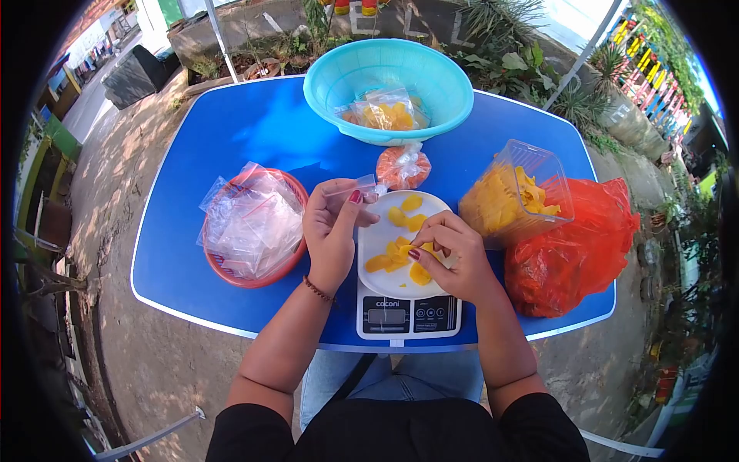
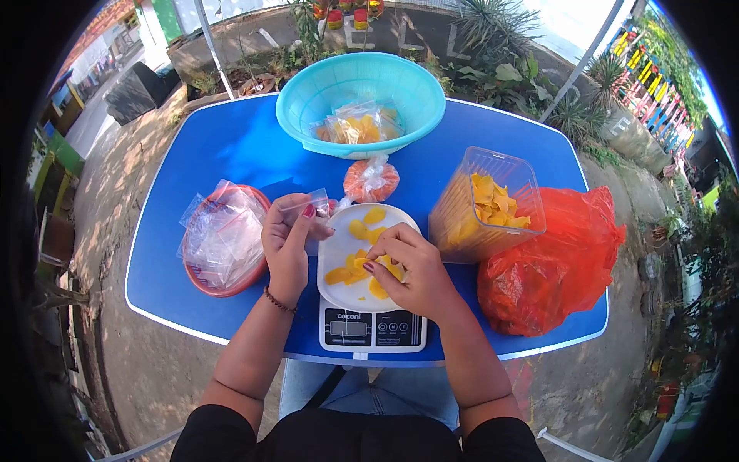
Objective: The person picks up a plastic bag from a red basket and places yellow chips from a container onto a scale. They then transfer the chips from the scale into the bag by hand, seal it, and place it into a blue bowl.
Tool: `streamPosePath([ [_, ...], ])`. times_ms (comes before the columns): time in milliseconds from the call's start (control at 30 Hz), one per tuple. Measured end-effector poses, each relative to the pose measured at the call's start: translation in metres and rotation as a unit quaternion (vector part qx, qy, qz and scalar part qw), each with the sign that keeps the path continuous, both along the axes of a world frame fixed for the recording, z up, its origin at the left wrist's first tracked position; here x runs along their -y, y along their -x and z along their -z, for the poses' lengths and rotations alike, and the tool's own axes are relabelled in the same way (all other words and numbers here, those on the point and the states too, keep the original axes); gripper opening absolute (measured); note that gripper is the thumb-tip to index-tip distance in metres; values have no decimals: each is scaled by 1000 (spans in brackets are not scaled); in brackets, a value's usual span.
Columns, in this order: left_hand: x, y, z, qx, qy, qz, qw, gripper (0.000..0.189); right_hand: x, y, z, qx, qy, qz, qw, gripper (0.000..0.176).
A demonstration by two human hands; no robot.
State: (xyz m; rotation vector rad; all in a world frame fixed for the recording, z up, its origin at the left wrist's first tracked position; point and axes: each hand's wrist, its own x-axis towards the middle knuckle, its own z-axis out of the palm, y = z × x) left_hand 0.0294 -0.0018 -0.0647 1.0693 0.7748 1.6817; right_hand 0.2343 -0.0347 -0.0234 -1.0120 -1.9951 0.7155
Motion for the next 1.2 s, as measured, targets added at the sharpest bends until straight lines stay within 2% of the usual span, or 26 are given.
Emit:
streamPosePath([
  [100, 0, -2, -1, 2, 4, 3, 1000, 18, -1, 3, 8, -34, 2, 69, 997, 9],
  [200, 1, 0, -1, -9, 11, -1, 1000, 18, -9, 9, 21, -47, -115, 120, 985, 9],
  [300, 1, -1, -3, -2, 8, -1, 1000, 18, -6, 7, 13, -24, -108, 152, 982, 12],
  [400, 2, -2, -4, -6, 15, -3, 1000, 18, 0, -6, 1, 52, -50, 123, 990, 17],
  [500, 2, -2, -6, -8, 20, -1, 1000, 18, -3, -10, 3, 106, -116, 73, 985, 20],
  [800, -1, -2, -2, -4, 6, 6, 1000, 19, -3, -1, 5, 113, -141, 60, 982, 29],
  [1000, 1, 0, -6, 7, 16, 18, 1000, 17, 0, 3, 3, 89, -120, -35, 988, 43],
  [1200, 1, 1, -5, 1, 20, 21, 1000, 17, -2, 3, 5, 109, -156, 20, 982, 47],
])
